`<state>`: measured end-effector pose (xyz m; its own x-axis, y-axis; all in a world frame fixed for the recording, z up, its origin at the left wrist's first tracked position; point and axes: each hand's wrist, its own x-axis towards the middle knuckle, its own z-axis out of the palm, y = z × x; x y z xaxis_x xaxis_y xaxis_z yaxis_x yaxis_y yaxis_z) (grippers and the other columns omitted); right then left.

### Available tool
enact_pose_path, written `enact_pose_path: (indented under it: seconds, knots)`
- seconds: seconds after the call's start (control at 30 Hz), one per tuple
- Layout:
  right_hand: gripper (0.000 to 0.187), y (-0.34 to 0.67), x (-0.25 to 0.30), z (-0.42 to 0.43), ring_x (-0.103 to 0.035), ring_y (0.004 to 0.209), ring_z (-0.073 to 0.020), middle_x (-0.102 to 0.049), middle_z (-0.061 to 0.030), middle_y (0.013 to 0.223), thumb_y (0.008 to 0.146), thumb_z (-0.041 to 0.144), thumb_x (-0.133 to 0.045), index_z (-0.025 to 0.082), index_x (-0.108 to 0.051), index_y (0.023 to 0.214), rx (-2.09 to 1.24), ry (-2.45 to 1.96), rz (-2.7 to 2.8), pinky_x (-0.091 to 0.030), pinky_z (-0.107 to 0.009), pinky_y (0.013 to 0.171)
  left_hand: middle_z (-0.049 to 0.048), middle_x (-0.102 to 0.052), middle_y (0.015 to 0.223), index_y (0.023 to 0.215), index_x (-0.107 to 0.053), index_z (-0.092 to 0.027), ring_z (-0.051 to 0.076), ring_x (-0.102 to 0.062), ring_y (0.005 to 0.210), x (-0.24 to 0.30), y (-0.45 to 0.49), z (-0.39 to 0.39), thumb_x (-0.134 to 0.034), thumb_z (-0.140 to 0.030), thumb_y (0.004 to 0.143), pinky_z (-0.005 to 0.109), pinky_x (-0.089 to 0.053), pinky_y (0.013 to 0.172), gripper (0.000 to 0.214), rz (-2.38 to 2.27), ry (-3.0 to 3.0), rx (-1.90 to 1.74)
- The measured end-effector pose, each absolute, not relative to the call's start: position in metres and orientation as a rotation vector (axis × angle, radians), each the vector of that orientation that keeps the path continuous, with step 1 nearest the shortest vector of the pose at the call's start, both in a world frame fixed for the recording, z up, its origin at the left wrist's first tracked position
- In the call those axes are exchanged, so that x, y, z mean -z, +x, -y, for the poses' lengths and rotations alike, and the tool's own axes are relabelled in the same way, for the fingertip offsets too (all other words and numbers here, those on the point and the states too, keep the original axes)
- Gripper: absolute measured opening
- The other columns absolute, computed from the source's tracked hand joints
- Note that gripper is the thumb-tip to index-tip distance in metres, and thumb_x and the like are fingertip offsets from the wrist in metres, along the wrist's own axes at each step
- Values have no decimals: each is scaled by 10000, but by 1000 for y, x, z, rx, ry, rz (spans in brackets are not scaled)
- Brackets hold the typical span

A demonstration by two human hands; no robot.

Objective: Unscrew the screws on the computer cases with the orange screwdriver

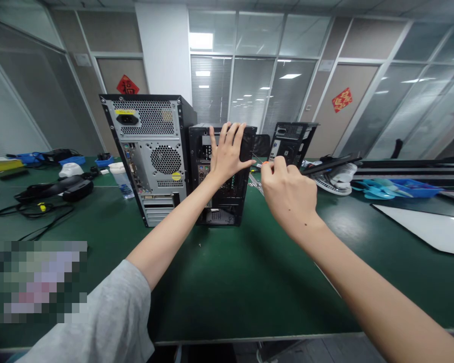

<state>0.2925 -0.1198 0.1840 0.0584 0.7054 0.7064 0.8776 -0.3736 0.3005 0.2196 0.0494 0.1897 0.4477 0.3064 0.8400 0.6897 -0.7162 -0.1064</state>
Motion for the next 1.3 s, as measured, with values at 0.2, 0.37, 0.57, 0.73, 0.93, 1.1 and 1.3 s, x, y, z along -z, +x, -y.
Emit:
enact_pose_path:
  seconds: [0.2, 0.37, 0.57, 0.73, 0.93, 1.1, 1.3]
  knots:
    - [407, 291, -187, 121, -568, 727, -232, -606, -179, 902, 854, 78, -245, 112, -622, 1004, 1266, -2142, 1679, -224, -285, 487, 118, -336, 1490, 1473, -255, -178, 347, -164, 1421, -190, 219, -49, -546, -566, 783, 571, 35, 1164, 843, 798, -2275, 1238]
    - [410, 291, -187, 120, -565, 704, -221, -605, -182, 920, 871, 74, -233, 102, -624, 993, 1213, -2143, 1705, -231, -283, 489, 129, -313, 1499, 1474, -253, -158, 358, -152, 1423, -190, 218, -48, -528, -561, 794, 579, 20, 1162, 836, 827, -2280, 1191]
    - [426, 289, -189, 121, -570, 669, -206, -608, -176, 887, 874, 68, -219, 91, -634, 966, 1189, -2151, 1708, -244, -278, 485, 136, -337, 1485, 1463, -277, -145, 354, -200, 1407, -188, 220, -51, -539, -562, 791, 579, 34, 1162, 833, 797, -2254, 1247]
    - [433, 288, -191, 120, -580, 649, -220, -608, -189, 871, 864, 69, -213, 78, -634, 965, 1214, -2172, 1721, -255, -293, 472, 117, -334, 1490, 1467, -271, -176, 335, -191, 1414, -189, 220, -50, -526, -562, 799, 565, 16, 1169, 813, 818, -2252, 1226]
    - [440, 286, -193, 120, -597, 642, -224, -607, -189, 841, 878, 91, -196, 71, -631, 947, 1219, -2184, 1721, -259, -292, 465, 121, -286, 1513, 1479, -239, -161, 347, -138, 1429, -192, 218, -45, -524, -568, 797, 565, -7, 1171, 844, 864, -2286, 1142]
    - [431, 285, -193, 118, -612, 639, -230, -609, -188, 843, 878, 85, -200, 58, -624, 953, 1196, -2214, 1720, -271, -291, 469, 123, -290, 1511, 1478, -246, -161, 351, -136, 1428, -192, 219, -46, -538, -570, 790, 563, -6, 1171, 852, 869, -2292, 1148]
    - [405, 287, -192, 117, -625, 652, -250, -616, -194, 846, 897, 117, -229, 53, -623, 964, 1123, -2236, 1695, -291, -286, 493, 133, -319, 1496, 1467, -272, -148, 354, -163, 1421, -190, 221, -49, -562, -561, 780, 572, 24, 1166, 852, 825, -2276, 1214]
